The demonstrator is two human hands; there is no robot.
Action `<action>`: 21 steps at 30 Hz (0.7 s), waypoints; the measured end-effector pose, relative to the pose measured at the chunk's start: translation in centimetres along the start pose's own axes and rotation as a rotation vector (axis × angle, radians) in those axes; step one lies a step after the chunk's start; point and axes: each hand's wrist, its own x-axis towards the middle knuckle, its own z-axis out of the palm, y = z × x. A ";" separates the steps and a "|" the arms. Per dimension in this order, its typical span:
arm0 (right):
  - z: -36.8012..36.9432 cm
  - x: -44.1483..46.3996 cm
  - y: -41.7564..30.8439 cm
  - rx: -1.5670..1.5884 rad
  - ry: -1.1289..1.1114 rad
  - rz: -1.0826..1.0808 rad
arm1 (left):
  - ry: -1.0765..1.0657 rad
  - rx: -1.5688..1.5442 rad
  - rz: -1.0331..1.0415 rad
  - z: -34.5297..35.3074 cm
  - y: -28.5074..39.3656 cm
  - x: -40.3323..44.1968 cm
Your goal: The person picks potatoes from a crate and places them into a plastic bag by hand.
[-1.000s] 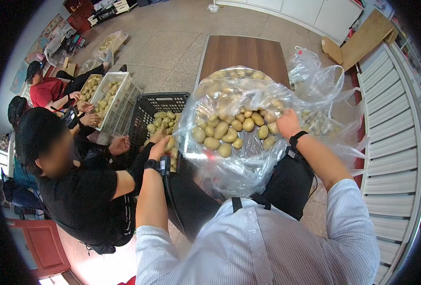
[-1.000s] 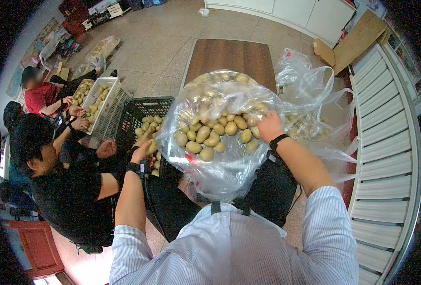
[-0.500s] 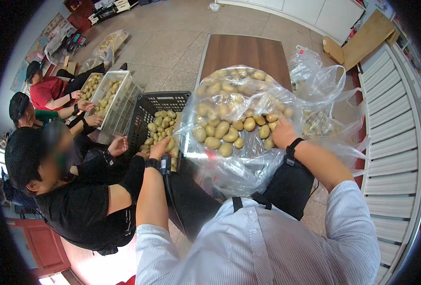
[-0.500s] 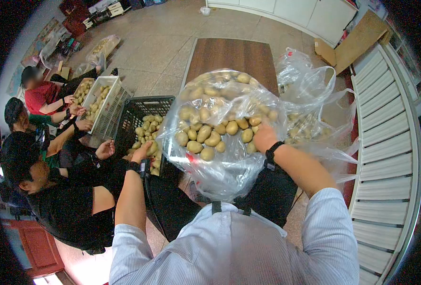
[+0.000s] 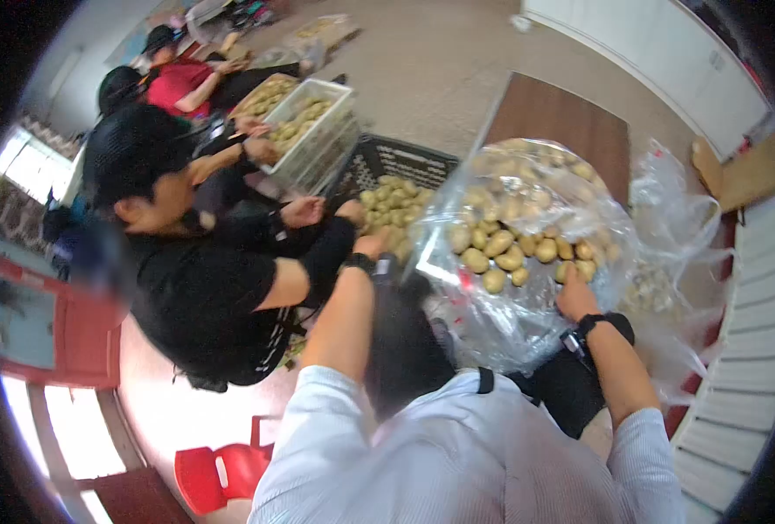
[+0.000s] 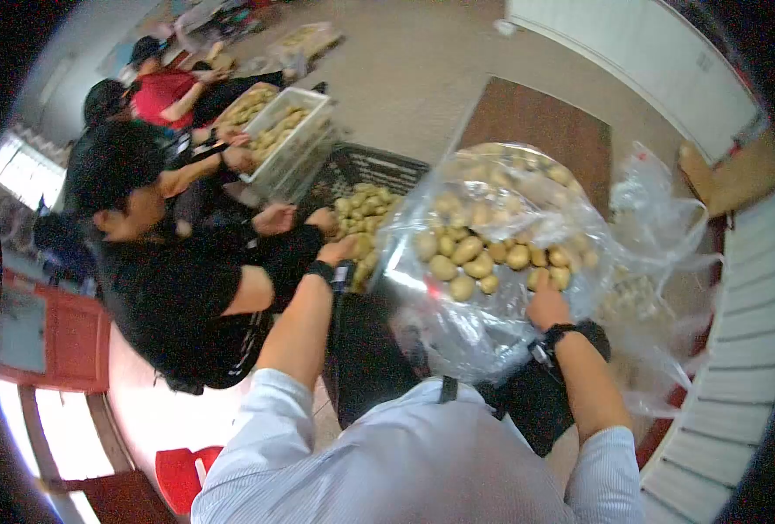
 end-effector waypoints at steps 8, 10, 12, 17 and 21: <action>0.3 0.3 -1.0 0.062 0.081 -0.017 | -0.020 0.229 -0.013 2.0 -2.7 3.2; 0.5 0.3 -1.2 0.041 0.084 -0.064 | -0.125 0.503 0.078 1.1 -2.1 2.7; 1.1 0.5 -1.1 0.017 0.082 -0.066 | -0.175 0.699 0.135 -0.9 1.0 0.0; 3.2 1.0 -0.2 -0.040 0.203 -0.205 | 0.023 0.438 0.094 0.1 2.0 -1.1; 1.8 -0.3 -2.2 -0.013 0.104 -0.219 | 0.196 0.588 0.252 3.1 -1.5 3.0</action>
